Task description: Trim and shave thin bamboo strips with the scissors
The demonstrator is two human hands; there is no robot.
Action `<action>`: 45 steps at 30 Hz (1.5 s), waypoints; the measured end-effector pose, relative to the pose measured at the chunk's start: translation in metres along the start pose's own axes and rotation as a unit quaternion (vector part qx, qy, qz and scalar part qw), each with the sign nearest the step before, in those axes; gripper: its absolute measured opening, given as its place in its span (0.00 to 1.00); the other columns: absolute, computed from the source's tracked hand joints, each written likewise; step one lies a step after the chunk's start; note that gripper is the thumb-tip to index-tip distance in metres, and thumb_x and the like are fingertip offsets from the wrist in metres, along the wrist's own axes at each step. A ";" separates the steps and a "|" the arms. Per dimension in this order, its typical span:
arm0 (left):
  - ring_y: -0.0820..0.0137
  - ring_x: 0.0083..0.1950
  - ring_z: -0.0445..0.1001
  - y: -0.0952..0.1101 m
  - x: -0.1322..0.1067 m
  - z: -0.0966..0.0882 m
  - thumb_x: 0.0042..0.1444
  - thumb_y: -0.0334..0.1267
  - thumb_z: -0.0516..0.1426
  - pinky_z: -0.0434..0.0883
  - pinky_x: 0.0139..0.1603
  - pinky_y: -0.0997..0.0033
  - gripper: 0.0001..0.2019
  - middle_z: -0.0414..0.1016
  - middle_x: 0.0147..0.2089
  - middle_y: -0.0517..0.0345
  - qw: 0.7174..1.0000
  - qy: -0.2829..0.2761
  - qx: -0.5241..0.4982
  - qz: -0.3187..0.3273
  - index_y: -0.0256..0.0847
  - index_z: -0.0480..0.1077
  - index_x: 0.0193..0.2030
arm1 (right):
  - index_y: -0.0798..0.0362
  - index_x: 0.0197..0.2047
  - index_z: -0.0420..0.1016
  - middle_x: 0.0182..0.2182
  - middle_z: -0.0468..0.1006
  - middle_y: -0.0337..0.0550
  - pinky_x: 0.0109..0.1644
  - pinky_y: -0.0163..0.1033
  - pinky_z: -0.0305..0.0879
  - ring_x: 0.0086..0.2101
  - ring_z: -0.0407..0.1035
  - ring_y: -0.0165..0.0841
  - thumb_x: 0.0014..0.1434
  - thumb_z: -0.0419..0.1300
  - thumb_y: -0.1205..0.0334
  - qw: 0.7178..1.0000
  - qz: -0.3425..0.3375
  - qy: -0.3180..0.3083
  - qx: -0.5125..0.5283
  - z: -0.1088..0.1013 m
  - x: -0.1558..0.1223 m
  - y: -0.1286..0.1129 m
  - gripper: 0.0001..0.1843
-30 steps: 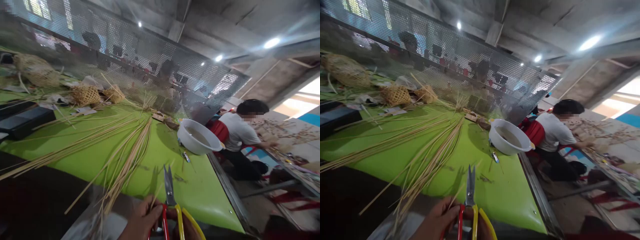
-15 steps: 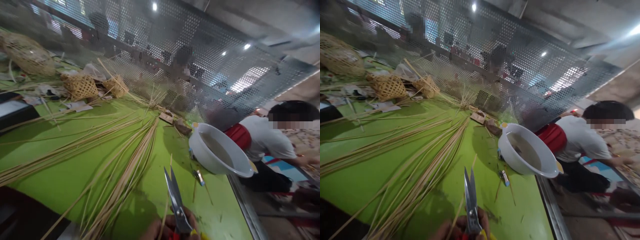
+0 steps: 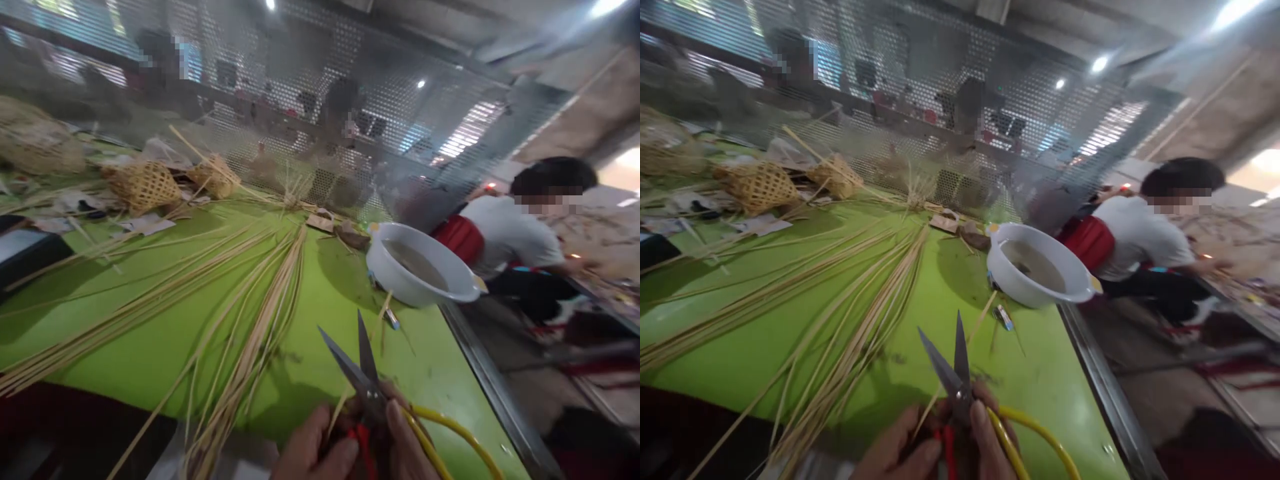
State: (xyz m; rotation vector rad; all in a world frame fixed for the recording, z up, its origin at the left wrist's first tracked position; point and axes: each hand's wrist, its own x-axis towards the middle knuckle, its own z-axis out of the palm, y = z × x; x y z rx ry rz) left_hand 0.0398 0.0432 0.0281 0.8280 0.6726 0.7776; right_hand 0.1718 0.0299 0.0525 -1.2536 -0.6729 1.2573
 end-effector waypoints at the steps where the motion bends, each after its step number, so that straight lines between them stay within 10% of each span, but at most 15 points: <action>1: 0.61 0.46 0.69 0.001 -0.005 0.001 0.50 0.59 0.57 0.64 0.50 0.64 0.23 0.74 0.41 0.53 1.000 0.000 0.020 -0.006 0.43 0.71 0.44 | 0.49 0.43 0.74 0.31 0.80 0.46 0.32 0.45 0.73 0.32 0.75 0.42 0.54 0.60 0.41 1.000 -0.007 0.024 0.006 -0.002 -0.007 -0.002 0.23; 13: 0.78 0.15 0.51 -0.006 -0.034 -0.026 0.53 0.56 0.53 0.47 0.19 0.76 0.21 0.59 0.13 0.68 0.994 -0.013 0.082 -0.069 0.37 0.68 0.35 | 0.52 0.38 0.77 0.29 0.80 0.44 0.34 0.41 0.72 0.29 0.76 0.40 0.40 0.72 0.50 0.974 0.002 0.153 -0.168 -0.079 -0.094 -0.010 0.23; 18: 0.78 0.11 0.50 -0.006 -0.039 -0.026 0.53 0.56 0.50 0.47 0.13 0.77 0.20 0.60 0.12 0.70 0.982 -0.021 0.164 -0.089 0.39 0.65 0.35 | 0.54 0.37 0.79 0.29 0.80 0.45 0.38 0.44 0.72 0.32 0.75 0.42 0.43 0.70 0.46 0.935 -0.009 0.085 -0.344 -0.092 -0.094 -0.010 0.23; 32: 0.77 0.11 0.50 0.001 -0.043 -0.018 0.56 0.51 0.50 0.48 0.16 0.77 0.16 0.54 0.08 0.73 0.974 -0.017 0.209 -0.091 0.39 0.66 0.36 | 0.53 0.36 0.75 0.32 0.76 0.43 0.40 0.41 0.71 0.33 0.73 0.38 0.51 0.61 0.38 0.949 -0.004 0.025 -0.314 -0.089 -0.067 0.000 0.25; 37: 0.78 0.11 0.50 -0.002 -0.039 -0.018 0.58 0.47 0.49 0.48 0.17 0.76 0.14 0.54 0.09 0.73 0.971 -0.016 0.224 -0.079 0.39 0.67 0.36 | 0.54 0.34 0.74 0.29 0.76 0.44 0.33 0.37 0.68 0.30 0.73 0.38 0.57 0.53 0.36 0.904 -0.031 0.034 -0.425 -0.093 -0.060 0.002 0.27; 45: 0.77 0.11 0.50 0.005 -0.036 -0.013 0.57 0.47 0.50 0.47 0.17 0.75 0.13 0.53 0.09 0.73 0.967 -0.005 0.234 -0.105 0.40 0.67 0.37 | 0.54 0.30 0.75 0.30 0.80 0.54 0.35 0.39 0.63 0.32 0.75 0.42 0.64 0.46 0.42 0.756 -0.132 0.072 -0.637 -0.087 -0.059 -0.003 0.27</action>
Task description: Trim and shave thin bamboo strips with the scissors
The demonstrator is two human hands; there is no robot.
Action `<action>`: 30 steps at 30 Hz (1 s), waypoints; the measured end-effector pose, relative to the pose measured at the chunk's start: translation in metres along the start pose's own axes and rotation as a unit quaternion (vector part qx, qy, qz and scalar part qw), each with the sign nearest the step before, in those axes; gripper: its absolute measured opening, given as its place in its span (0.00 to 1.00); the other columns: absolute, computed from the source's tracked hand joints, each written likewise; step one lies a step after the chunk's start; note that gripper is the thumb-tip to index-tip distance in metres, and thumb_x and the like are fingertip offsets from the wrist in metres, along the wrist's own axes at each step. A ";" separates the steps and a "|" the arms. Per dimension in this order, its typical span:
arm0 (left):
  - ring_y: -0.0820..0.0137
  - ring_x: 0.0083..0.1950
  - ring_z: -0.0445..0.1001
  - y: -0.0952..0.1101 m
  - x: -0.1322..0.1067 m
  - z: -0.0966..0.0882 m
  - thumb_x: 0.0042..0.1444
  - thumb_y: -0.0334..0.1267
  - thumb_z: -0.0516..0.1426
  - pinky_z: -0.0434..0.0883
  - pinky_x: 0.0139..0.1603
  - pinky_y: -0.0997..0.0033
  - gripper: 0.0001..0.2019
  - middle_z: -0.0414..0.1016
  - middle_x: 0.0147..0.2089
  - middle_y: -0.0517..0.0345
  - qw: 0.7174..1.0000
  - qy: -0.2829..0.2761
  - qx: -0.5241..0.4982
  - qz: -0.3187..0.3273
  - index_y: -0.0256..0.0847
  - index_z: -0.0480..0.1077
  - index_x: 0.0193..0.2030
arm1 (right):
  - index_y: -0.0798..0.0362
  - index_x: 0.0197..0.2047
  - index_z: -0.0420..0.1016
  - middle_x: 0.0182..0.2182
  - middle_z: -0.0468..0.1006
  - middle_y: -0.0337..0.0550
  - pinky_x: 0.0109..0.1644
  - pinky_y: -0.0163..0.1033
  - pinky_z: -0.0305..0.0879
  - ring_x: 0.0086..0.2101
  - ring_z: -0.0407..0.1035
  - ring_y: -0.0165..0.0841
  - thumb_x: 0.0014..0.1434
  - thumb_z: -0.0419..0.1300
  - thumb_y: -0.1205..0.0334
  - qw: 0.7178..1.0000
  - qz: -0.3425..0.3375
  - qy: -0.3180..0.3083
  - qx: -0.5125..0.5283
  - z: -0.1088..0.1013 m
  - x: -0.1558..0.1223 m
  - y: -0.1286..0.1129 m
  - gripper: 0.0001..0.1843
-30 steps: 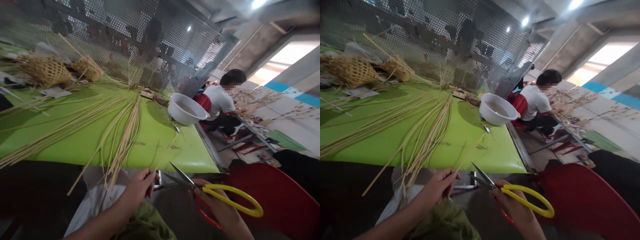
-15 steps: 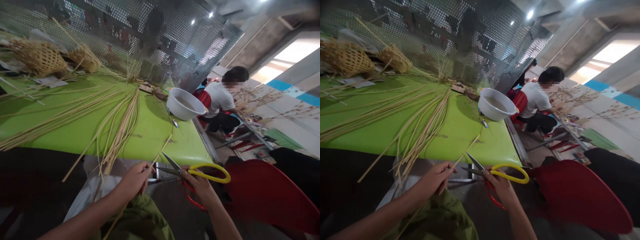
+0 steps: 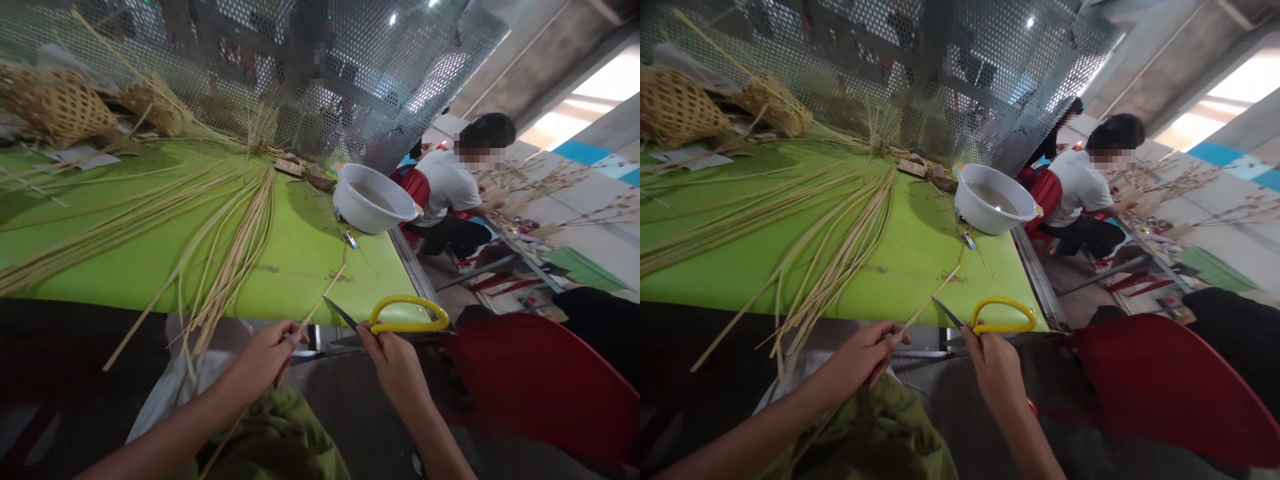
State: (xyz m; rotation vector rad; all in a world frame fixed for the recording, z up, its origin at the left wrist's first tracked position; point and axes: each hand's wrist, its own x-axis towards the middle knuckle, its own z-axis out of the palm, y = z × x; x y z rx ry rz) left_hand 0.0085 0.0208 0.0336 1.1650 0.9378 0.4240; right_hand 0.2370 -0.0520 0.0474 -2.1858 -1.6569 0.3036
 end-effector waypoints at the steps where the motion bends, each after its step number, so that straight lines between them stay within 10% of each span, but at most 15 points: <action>1: 0.77 0.12 0.50 0.000 0.001 0.000 0.57 0.48 0.50 0.48 0.17 0.75 0.14 0.54 0.10 0.73 1.000 -0.003 -0.006 0.005 0.40 0.67 0.37 | 0.54 0.31 0.75 0.30 0.80 0.54 0.36 0.39 0.63 0.32 0.75 0.43 0.64 0.46 0.43 1.000 -0.013 -0.002 -0.019 0.000 -0.001 -0.003 0.27; 8: 0.77 0.14 0.49 -0.013 0.006 0.003 0.57 0.52 0.49 0.48 0.18 0.75 0.16 0.53 0.11 0.73 0.999 -0.020 -0.024 0.039 0.40 0.65 0.36 | 0.53 0.44 0.75 0.36 0.80 0.50 0.39 0.38 0.63 0.37 0.75 0.41 0.67 0.46 0.50 0.990 -0.120 -0.004 -0.077 0.004 -0.010 -0.018 0.20; 16: 0.72 0.24 0.65 -0.011 -0.013 -0.013 0.61 0.47 0.48 0.55 0.27 0.74 0.13 0.65 0.20 0.66 0.966 0.074 0.229 0.090 0.42 0.68 0.37 | 0.55 0.28 0.74 0.29 0.81 0.52 0.35 0.36 0.62 0.32 0.77 0.41 0.66 0.47 0.49 0.990 -0.088 0.039 -0.099 0.011 -0.002 0.003 0.25; 30: 0.72 0.26 0.68 -0.010 -0.013 -0.011 0.63 0.38 0.46 0.54 0.28 0.73 0.09 0.69 0.23 0.65 0.915 0.094 0.371 0.126 0.42 0.65 0.34 | 0.55 0.35 0.75 0.27 0.79 0.45 0.29 0.35 0.59 0.26 0.75 0.36 0.68 0.44 0.50 0.975 -0.160 0.074 -0.131 0.015 -0.012 -0.013 0.24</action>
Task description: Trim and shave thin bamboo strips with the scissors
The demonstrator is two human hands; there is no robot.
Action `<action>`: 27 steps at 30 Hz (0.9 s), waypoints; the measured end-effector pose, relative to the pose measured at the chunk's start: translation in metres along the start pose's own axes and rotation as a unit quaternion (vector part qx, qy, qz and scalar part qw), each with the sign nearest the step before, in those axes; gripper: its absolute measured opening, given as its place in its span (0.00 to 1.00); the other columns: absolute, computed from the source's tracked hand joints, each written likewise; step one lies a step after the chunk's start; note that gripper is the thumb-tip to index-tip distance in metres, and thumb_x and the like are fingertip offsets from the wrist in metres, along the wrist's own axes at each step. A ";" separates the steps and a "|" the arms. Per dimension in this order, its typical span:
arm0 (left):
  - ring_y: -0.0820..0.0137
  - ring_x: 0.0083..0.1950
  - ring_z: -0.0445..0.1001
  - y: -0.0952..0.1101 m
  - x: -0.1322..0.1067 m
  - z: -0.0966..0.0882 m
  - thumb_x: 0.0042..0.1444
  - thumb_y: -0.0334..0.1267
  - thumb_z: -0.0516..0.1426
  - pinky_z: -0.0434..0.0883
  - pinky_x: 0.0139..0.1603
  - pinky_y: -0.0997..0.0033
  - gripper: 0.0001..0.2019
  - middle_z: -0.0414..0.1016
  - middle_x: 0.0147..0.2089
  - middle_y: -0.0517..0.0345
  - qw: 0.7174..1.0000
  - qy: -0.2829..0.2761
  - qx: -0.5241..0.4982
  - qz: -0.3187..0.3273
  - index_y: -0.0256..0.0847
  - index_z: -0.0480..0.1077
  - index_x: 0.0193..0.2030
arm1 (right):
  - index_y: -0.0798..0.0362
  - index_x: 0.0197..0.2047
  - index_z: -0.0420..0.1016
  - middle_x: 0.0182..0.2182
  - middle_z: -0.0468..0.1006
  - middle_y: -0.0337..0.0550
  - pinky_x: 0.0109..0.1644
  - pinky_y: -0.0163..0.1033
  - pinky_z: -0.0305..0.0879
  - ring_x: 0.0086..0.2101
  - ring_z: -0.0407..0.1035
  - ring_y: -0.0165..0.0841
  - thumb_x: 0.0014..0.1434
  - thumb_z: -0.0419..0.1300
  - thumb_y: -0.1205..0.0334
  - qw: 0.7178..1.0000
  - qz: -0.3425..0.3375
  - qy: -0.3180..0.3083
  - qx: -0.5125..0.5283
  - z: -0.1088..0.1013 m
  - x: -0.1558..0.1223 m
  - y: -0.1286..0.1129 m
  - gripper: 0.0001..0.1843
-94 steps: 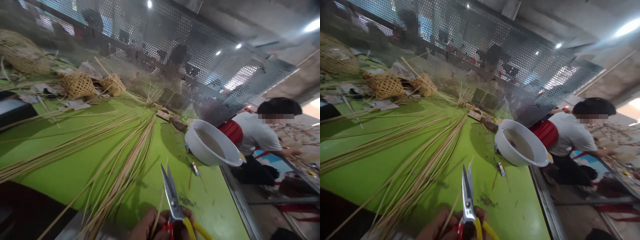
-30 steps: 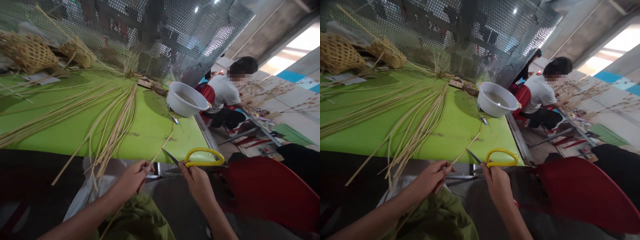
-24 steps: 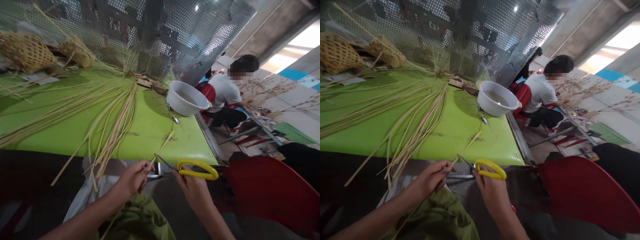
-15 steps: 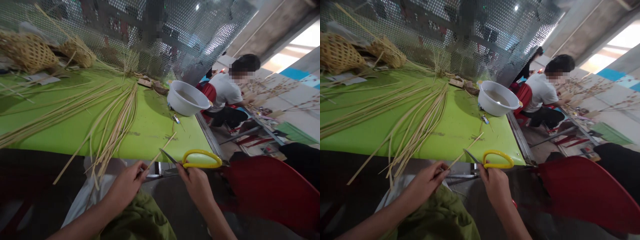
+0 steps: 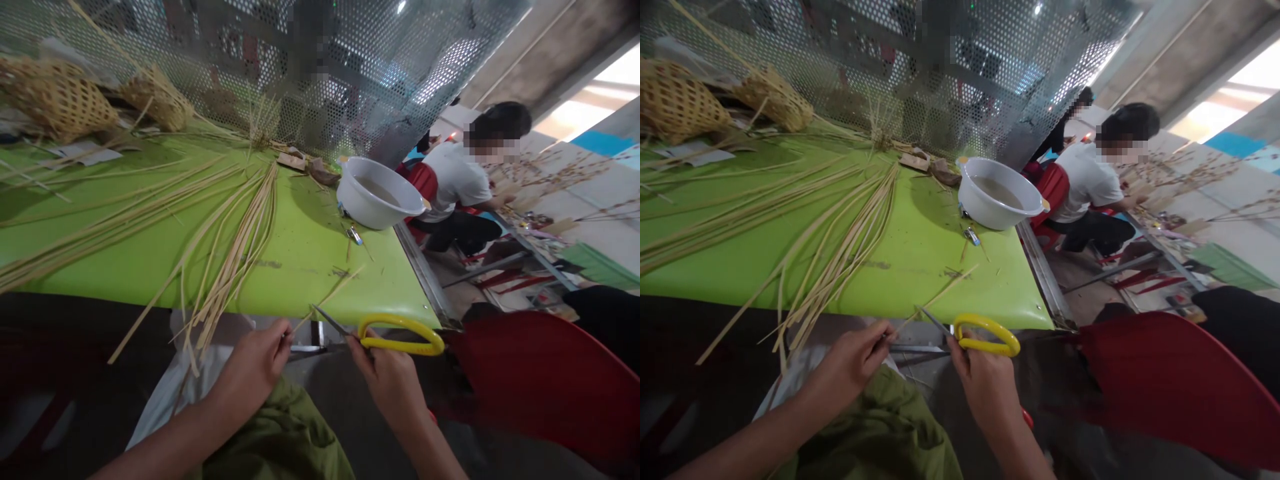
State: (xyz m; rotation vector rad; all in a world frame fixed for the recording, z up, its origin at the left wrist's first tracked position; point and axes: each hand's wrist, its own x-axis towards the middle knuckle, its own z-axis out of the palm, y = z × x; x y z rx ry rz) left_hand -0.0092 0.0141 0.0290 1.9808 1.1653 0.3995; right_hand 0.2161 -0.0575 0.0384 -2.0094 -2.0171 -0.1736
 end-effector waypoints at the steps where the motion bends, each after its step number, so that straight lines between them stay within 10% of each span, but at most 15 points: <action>1: 0.71 0.27 0.70 0.000 0.000 0.000 0.63 0.37 0.46 0.54 0.29 0.73 0.09 0.70 0.24 0.64 1.000 0.001 0.024 -0.001 0.42 0.65 0.35 | 0.55 0.34 0.75 0.26 0.79 0.45 0.28 0.35 0.58 0.25 0.74 0.35 0.68 0.44 0.50 1.000 0.000 0.008 -0.013 -0.001 0.001 0.002 0.24; 27: 0.62 0.27 0.76 0.012 -0.001 -0.003 0.63 0.33 0.43 0.60 0.26 0.69 0.12 0.76 0.25 0.56 0.962 -0.019 0.271 0.025 0.41 0.66 0.42 | 0.55 0.38 0.77 0.26 0.79 0.45 0.28 0.36 0.60 0.25 0.73 0.35 0.69 0.44 0.52 0.993 -0.026 0.062 -0.095 -0.014 0.005 0.003 0.24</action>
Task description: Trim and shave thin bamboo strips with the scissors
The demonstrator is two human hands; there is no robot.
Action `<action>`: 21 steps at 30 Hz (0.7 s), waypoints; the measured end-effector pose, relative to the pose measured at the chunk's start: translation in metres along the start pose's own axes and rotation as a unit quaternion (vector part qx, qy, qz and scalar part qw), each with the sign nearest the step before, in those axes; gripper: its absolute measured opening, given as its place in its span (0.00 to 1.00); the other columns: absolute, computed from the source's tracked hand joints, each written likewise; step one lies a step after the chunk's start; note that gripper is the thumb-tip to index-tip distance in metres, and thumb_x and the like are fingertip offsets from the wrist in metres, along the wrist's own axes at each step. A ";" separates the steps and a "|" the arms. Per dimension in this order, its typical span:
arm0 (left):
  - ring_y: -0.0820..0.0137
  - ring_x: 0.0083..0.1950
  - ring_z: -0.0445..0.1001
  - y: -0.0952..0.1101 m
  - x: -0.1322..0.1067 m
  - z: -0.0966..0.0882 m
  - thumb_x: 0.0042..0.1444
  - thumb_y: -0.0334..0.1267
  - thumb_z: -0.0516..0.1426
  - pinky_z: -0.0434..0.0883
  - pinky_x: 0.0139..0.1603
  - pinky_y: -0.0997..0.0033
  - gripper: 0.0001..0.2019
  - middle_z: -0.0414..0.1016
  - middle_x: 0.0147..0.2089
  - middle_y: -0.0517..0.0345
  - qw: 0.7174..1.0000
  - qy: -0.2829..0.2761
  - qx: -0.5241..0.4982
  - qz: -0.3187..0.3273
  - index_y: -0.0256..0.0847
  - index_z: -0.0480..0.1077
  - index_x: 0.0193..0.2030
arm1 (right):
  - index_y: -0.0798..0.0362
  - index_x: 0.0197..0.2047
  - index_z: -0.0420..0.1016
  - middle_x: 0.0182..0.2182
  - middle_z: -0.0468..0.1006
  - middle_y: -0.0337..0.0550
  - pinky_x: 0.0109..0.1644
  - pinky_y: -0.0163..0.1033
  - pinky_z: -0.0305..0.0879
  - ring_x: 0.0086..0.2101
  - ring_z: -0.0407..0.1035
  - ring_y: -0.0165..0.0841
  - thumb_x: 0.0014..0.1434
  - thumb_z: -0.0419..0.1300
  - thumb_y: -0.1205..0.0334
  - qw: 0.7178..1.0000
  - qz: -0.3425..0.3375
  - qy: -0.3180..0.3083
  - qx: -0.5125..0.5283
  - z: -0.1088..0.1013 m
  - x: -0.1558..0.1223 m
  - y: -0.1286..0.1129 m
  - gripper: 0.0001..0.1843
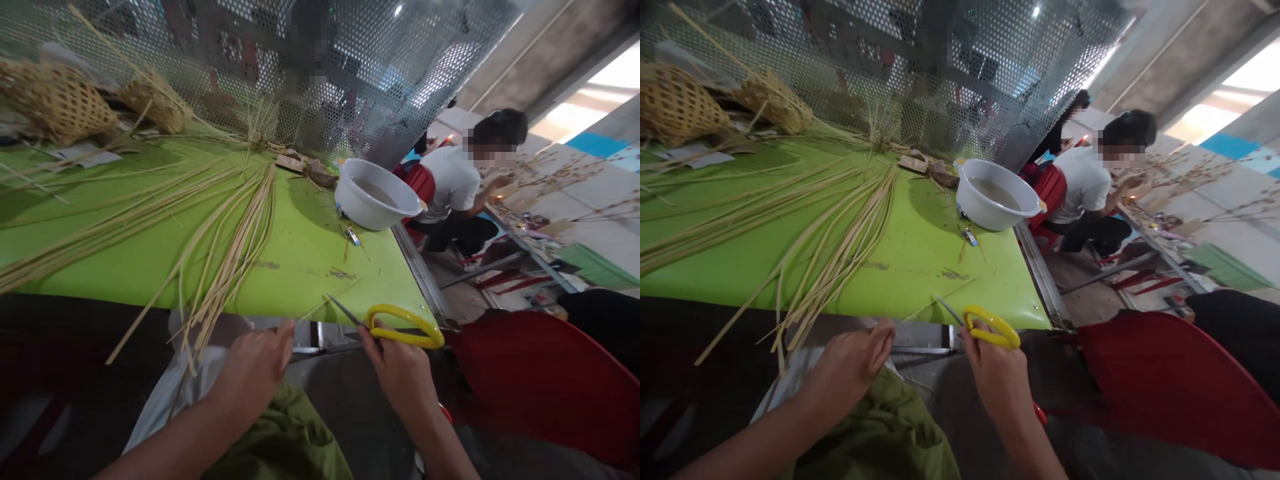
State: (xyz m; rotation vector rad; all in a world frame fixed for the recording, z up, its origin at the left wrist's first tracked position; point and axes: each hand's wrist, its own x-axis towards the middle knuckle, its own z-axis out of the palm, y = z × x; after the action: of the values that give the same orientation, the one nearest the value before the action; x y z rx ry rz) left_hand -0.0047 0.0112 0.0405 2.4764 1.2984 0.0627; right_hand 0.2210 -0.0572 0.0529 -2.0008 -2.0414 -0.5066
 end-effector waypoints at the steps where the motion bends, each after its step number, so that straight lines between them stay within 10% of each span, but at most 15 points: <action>1: 0.63 0.28 0.77 0.001 0.000 0.000 0.63 0.33 0.43 0.60 0.26 0.70 0.12 0.77 0.26 0.56 1.000 -0.001 -0.002 -0.001 0.42 0.66 0.41 | 0.54 0.37 0.77 0.27 0.79 0.45 0.30 0.36 0.61 0.27 0.74 0.35 0.69 0.44 0.53 1.000 -0.012 -0.003 0.014 0.000 -0.001 -0.002 0.23; 21: 0.61 0.30 0.77 0.001 0.002 -0.005 0.64 0.34 0.43 0.57 0.26 0.69 0.09 0.77 0.28 0.57 0.999 0.009 -0.048 0.001 0.43 0.63 0.42 | 0.55 0.39 0.75 0.27 0.79 0.46 0.30 0.37 0.64 0.26 0.74 0.37 0.68 0.46 0.51 0.996 0.025 -0.009 0.080 0.013 -0.006 -0.008 0.22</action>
State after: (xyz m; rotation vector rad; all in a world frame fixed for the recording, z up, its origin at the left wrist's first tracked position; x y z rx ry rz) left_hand -0.0041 0.0138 0.0455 2.4021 1.2690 0.1463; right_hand 0.2138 -0.0570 0.0379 -1.9626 -1.9686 -0.3068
